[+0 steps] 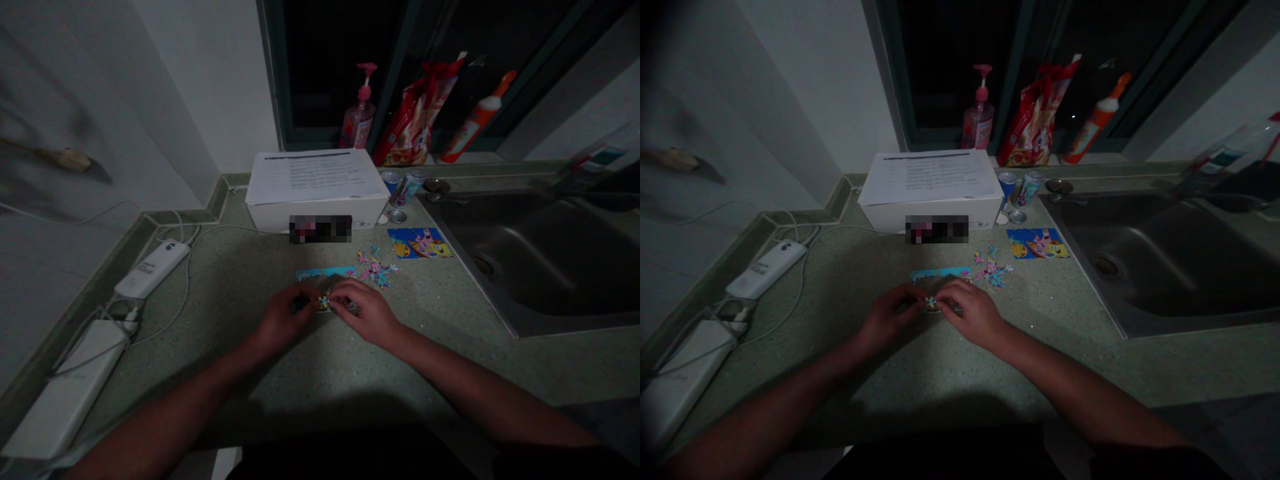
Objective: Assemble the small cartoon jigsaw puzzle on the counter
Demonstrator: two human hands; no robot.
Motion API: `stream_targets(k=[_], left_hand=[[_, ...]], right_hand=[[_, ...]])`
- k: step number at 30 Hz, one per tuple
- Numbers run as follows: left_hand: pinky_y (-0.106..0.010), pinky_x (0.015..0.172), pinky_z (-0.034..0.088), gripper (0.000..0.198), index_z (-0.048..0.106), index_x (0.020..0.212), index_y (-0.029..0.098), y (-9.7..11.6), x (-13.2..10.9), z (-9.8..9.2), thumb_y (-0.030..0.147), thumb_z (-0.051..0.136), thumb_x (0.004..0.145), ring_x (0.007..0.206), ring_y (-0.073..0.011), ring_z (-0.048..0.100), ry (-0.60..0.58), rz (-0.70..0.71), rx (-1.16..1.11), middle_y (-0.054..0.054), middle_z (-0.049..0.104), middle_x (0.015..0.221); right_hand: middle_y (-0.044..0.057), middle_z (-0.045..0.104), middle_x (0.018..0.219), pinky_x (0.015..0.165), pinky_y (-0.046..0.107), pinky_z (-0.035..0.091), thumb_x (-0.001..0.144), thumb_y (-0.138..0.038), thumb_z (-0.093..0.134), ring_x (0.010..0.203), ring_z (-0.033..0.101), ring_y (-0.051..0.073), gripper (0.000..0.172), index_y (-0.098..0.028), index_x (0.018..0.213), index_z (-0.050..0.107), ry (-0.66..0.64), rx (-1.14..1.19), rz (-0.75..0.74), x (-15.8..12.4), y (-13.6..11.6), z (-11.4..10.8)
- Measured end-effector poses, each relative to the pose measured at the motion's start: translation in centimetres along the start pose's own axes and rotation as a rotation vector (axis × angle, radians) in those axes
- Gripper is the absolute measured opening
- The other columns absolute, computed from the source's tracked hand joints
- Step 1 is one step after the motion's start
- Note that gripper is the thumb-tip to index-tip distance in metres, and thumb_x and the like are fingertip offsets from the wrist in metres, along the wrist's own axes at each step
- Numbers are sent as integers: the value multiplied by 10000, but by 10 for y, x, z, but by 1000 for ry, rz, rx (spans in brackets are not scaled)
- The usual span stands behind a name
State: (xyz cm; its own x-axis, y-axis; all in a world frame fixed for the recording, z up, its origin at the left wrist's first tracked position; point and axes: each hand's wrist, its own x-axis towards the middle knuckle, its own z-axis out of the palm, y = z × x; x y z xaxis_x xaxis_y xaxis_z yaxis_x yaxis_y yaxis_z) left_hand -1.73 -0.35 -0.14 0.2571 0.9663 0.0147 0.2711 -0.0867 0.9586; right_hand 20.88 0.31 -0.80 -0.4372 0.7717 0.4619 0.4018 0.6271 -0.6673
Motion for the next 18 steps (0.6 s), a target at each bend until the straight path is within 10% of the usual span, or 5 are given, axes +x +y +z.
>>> stream_targets(k=[18], left_hand=[[-335,751,566,111,685,888,209,0,-4,4,318,678,908,791,-196,693,-48,30,41,-57,758,869]], right_hand=[[16,708,897,649,280,543,983,-206,636,718,665,147,48,-246,965,656,15,159,107,0,-5,6]])
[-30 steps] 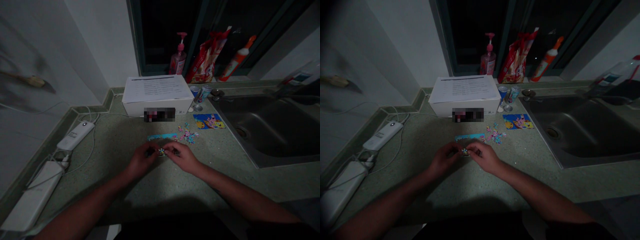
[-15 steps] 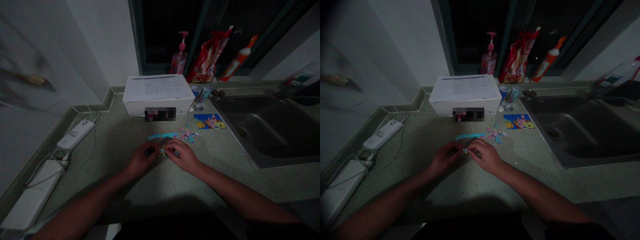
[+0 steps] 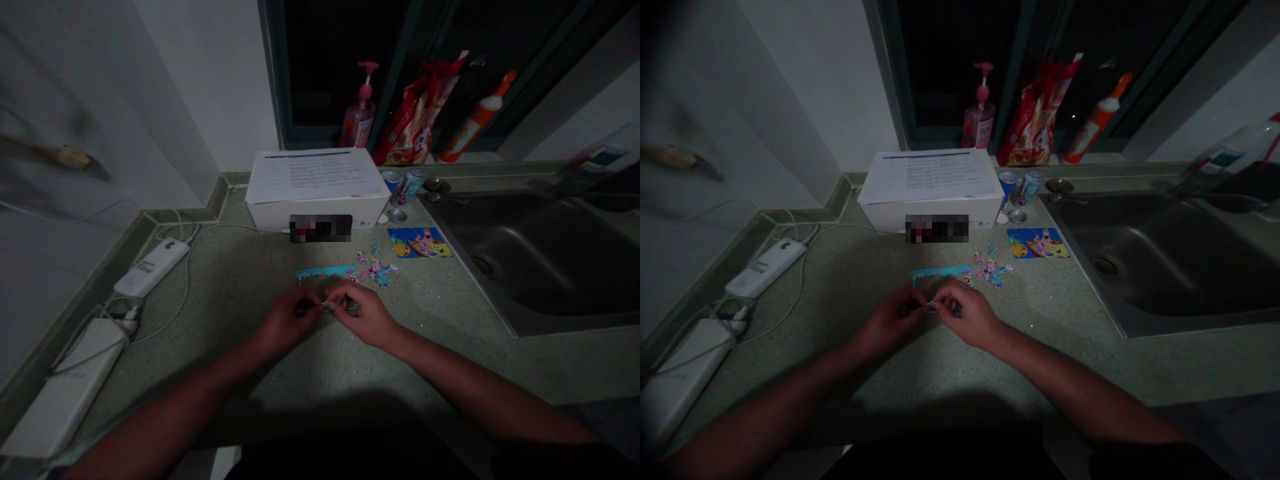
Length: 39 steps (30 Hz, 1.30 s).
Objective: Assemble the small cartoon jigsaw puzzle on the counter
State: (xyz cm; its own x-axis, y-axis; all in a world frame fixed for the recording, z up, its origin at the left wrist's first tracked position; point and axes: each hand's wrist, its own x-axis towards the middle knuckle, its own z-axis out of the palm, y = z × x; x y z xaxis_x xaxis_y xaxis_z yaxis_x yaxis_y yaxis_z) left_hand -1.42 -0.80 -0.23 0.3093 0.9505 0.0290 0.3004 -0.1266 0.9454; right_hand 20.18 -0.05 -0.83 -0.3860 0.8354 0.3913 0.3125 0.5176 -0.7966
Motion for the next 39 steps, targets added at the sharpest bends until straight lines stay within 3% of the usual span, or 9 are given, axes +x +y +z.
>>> stream_targets(k=[4,8,14,19,28,39], left_hand=[[-343,799,578,139,713,1004,203,-2,-4,1,305,681,916,856,-204,706,49,136,92,-75,764,953],[-344,829,578,88,714,977,205,-2,-5,2,227,640,934,886,-203,711,42,223,145,-66,759,947],[-333,781,589,137,720,1011,200,0,-3,2,227,628,913,854,-200,716,50,133,95,-78,772,963],[-346,761,589,94,709,890,216,0,1,0,306,680,892,800,-206,718,66,-22,-21,-57,779,875],[-358,761,579,122,700,873,208,1,4,-5,327,717,857,790,-211,715,56,-127,-116,-52,772,855],[-360,769,565,146,702,852,198,0,6,-4,334,741,816,785,-217,709,82,-201,-159,-54,768,844]], right_hand=[[5,681,851,666,286,531,961,-186,632,732,665,156,66,-248,950,650,-53,-86,-18,-1,0,-2],[7,676,848,677,287,524,960,-177,629,753,665,163,70,-242,938,642,-85,-132,-35,0,-3,-2],[30,701,919,733,318,564,980,-215,647,841,693,190,42,-252,1001,644,-77,-202,-70,0,-4,-2],[69,741,1081,858,399,617,938,-223,705,1030,725,246,174,-262,1101,659,-104,-293,-109,0,-4,-4],[95,743,1106,862,428,643,1026,-261,635,1027,731,253,143,-247,1161,676,-68,-350,-164,1,-6,-6],[109,741,1142,882,427,647,1011,-245,666,1044,734,261,161,-241,1171,672,6,-369,-223,1,-2,-5]])
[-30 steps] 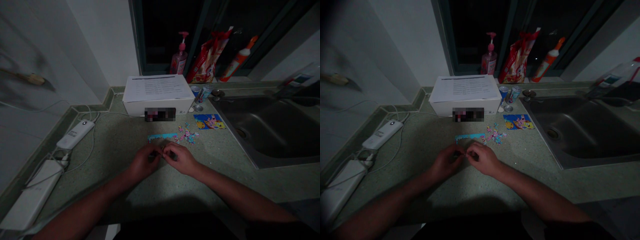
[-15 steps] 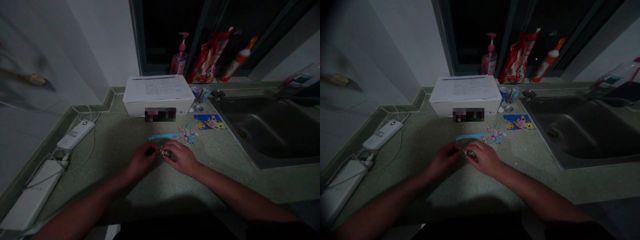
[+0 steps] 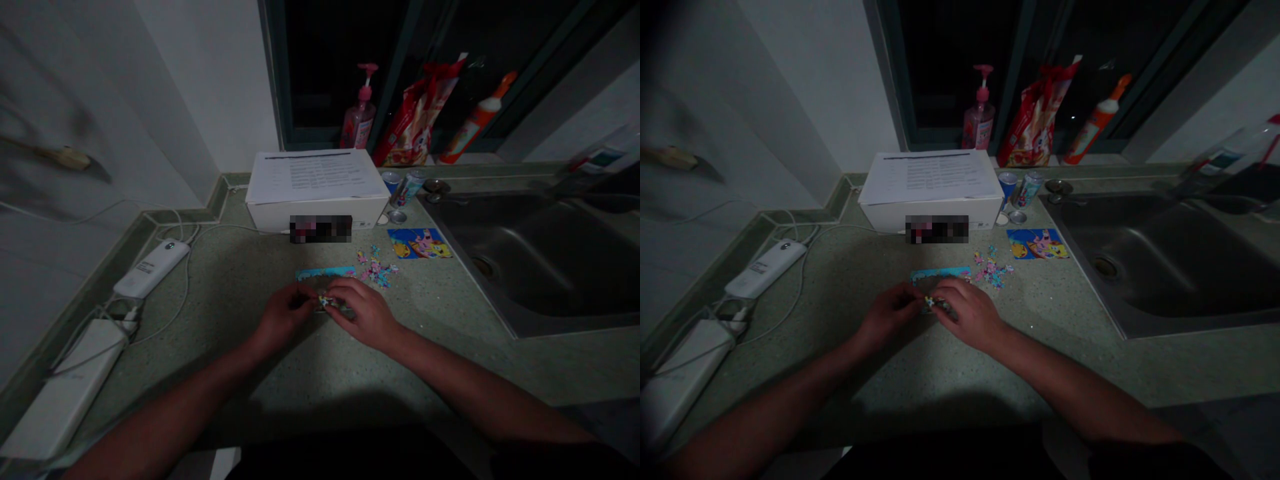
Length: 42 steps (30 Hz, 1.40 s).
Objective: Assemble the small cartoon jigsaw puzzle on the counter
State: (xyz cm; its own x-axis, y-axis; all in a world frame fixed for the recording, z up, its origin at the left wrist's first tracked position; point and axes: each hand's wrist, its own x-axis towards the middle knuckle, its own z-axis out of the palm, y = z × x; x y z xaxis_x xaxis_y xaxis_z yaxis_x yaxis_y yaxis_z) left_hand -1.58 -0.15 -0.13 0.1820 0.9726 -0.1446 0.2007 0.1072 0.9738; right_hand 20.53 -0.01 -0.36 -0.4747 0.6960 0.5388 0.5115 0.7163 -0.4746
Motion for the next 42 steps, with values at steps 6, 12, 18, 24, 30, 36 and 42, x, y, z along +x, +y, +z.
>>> stream_targets(k=[6,12,18,24,30,36,42], left_hand=[[-357,797,551,151,699,844,197,4,-1,1,338,736,807,801,-210,704,28,-41,8,-52,764,855],[-364,790,542,149,698,827,205,2,-1,1,345,741,795,793,-215,699,27,-55,-4,-51,766,846],[-368,784,547,152,702,840,203,0,0,0,347,740,811,796,-216,708,18,-40,0,-53,769,850],[-365,788,569,120,699,856,202,-3,0,1,318,730,845,803,-210,716,7,-4,35,-53,771,861],[-359,789,587,98,710,926,206,-8,3,-1,296,696,892,824,-212,726,20,83,131,-49,772,897],[-440,882,559,114,716,1036,213,-9,3,-8,214,637,954,930,-252,689,78,504,543,-73,767,989],[-486,964,530,151,695,1075,211,-11,3,-7,141,613,971,1009,-272,674,-42,699,753,-76,775,1065]], right_hand=[[118,734,1154,858,426,661,1022,-256,664,1040,734,258,179,-218,1197,665,47,-59,-69,1,1,-1],[111,739,1155,865,428,661,1021,-226,655,1043,733,254,168,-220,1185,689,57,-63,-89,1,3,-2],[107,751,1169,872,442,652,1013,-210,655,1039,741,257,154,-225,1159,703,66,-85,-83,1,5,-1],[111,754,1189,887,448,632,992,-190,651,1059,735,264,151,-226,1133,692,62,-70,-77,1,5,0],[119,747,1210,933,466,608,982,-194,647,1115,718,276,165,-230,1138,685,35,-67,-17,3,18,0],[130,710,1334,1069,552,547,967,-209,679,1260,664,311,138,-236,1101,697,-56,-107,17,10,44,1],[138,691,1360,1130,588,506,927,-174,701,1349,606,336,112,-226,1026,712,-143,-150,12,13,49,6]])
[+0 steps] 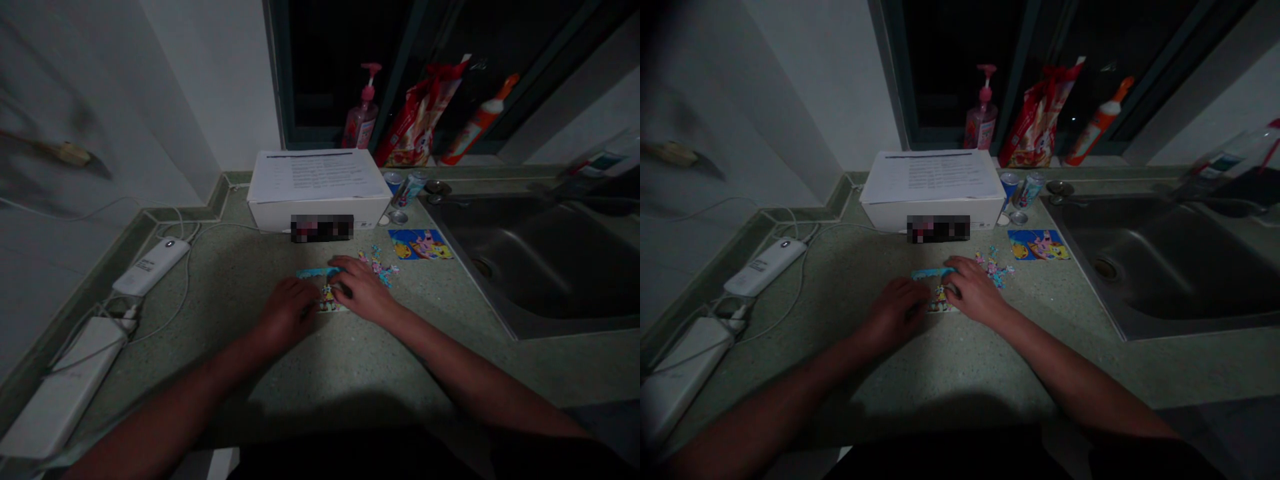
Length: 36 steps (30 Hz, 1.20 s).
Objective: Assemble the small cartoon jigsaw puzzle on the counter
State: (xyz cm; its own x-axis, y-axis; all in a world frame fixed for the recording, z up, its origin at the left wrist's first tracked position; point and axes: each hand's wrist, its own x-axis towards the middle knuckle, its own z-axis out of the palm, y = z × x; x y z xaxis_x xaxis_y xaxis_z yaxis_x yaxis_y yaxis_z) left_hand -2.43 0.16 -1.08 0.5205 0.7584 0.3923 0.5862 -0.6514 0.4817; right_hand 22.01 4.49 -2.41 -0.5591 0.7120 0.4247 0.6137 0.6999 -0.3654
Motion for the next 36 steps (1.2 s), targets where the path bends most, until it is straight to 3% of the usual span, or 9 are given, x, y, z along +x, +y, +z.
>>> stream_targets(k=[7,15,36], left_hand=[[-517,1043,505,217,711,1143,202,2,2,-3,124,598,974,1071,-285,668,-55,67,89,-78,788,1141],[-560,1147,442,255,725,1221,217,5,3,-4,168,587,1012,1178,-298,658,-165,21,155,-83,764,1246],[-590,1202,397,303,685,1319,215,1,1,4,220,603,1027,1286,-322,631,-233,5,197,-111,725,1340]], right_hand=[[119,706,1332,1136,586,500,931,-162,680,1360,599,328,93,-232,983,714,-2,-2,12,0,-3,1],[141,706,1331,1131,621,496,926,-180,716,1364,592,347,66,-223,976,715,-1,9,-3,-1,-6,0],[134,716,1293,1131,581,525,983,-177,666,1352,605,337,61,-211,979,717,16,-16,-27,-1,-8,3]])
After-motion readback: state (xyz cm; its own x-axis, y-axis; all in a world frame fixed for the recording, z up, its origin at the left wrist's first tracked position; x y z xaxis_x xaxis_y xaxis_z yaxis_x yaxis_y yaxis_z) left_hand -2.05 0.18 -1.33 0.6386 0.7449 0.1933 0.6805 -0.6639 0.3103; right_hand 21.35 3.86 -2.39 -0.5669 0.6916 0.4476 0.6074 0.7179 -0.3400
